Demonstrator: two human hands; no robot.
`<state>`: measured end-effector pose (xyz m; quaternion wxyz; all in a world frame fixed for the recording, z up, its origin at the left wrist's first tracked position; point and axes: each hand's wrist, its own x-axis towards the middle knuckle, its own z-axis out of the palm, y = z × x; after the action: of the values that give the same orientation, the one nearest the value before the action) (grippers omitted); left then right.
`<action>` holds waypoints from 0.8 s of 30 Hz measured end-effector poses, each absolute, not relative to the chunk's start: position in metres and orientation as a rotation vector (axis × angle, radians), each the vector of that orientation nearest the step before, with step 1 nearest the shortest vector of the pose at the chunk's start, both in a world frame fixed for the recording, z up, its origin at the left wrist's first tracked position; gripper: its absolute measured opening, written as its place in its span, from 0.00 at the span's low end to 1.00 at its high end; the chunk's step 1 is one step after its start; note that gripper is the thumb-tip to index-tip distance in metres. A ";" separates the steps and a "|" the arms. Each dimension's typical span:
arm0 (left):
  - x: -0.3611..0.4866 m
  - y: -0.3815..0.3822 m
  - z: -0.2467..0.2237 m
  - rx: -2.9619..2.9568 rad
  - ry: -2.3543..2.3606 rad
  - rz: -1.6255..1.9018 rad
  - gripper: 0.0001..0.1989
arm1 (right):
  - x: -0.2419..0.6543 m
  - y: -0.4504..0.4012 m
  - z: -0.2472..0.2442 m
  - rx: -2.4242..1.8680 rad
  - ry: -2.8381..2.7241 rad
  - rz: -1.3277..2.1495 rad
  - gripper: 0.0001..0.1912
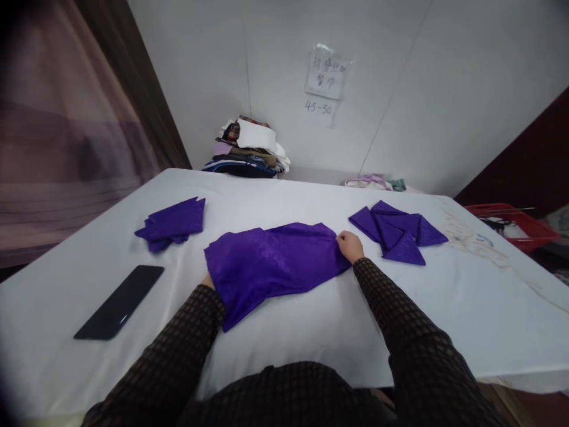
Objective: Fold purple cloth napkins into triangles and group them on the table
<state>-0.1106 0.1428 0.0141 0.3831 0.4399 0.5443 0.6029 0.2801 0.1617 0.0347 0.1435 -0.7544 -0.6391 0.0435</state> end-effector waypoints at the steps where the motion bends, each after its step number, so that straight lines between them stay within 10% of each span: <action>1: -0.113 0.147 0.016 1.083 1.346 1.552 0.06 | 0.285 0.154 0.034 -2.170 -1.842 0.129 0.10; 12: -0.148 0.159 0.029 1.030 1.615 1.583 0.16 | 0.292 0.152 0.041 -1.903 -2.065 0.066 0.11; 24: -0.119 0.149 0.022 2.272 1.948 0.476 0.11 | 0.279 0.203 0.029 -2.063 -2.170 0.102 0.14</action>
<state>-0.1194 0.1490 0.0221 0.0558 0.7485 0.6418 0.1569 0.2793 0.2029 0.0293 0.0729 -0.6867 -0.7225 0.0339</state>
